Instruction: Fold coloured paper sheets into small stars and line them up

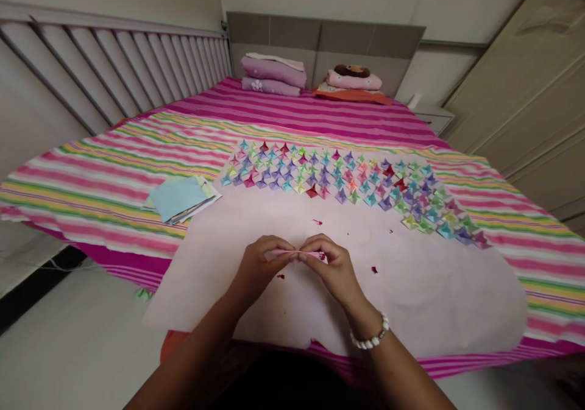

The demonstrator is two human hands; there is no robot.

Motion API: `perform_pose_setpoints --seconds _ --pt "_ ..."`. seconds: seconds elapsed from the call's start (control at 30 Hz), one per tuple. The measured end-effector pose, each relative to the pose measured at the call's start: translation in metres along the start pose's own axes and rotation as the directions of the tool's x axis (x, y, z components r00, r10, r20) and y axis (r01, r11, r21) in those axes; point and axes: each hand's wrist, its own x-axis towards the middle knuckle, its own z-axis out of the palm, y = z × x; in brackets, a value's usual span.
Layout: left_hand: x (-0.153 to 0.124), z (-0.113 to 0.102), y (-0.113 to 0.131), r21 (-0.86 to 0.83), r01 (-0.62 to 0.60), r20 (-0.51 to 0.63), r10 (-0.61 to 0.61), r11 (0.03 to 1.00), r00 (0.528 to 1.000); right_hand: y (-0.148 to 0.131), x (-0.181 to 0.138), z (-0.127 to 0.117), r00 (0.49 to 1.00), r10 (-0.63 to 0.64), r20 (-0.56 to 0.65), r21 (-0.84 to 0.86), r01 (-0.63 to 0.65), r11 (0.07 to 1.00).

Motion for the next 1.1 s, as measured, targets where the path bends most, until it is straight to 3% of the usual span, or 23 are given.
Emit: perform_pose_setpoints --seconds 0.2,0.4,0.53,0.67,0.77,0.93,1.1 --pt "-0.001 -0.005 -0.005 -0.224 0.237 0.032 -0.236 0.945 0.971 -0.001 -0.002 0.0 0.987 0.159 0.008 0.067 -0.159 0.985" --pt "0.001 -0.006 -0.002 -0.199 0.191 0.083 -0.177 0.961 0.981 -0.008 -0.001 0.001 0.996 0.084 0.035 -0.015 -0.084 0.996" --pt "0.0 0.0 -0.004 -0.273 0.238 0.033 -0.238 0.932 0.971 -0.009 -0.001 0.002 0.998 0.064 0.027 -0.045 -0.062 0.997" --pt "-0.003 0.011 -0.013 -0.481 0.277 0.0 -0.316 0.831 0.949 -0.004 -0.002 0.004 0.991 0.13 -0.027 0.028 -0.13 0.991" --pt "-0.005 0.02 -0.015 -0.622 0.261 0.055 -0.291 0.738 0.955 0.0 -0.002 0.006 0.983 0.171 -0.068 0.108 -0.163 0.981" --pt "-0.008 0.027 -0.016 -0.641 0.273 0.093 -0.281 0.717 0.955 0.003 -0.004 0.01 0.965 0.23 -0.128 0.259 -0.191 0.947" --pt "-0.006 0.022 -0.02 -0.655 0.303 0.11 -0.31 0.692 0.945 -0.001 -0.004 0.01 0.964 0.255 -0.074 0.279 -0.226 0.934"
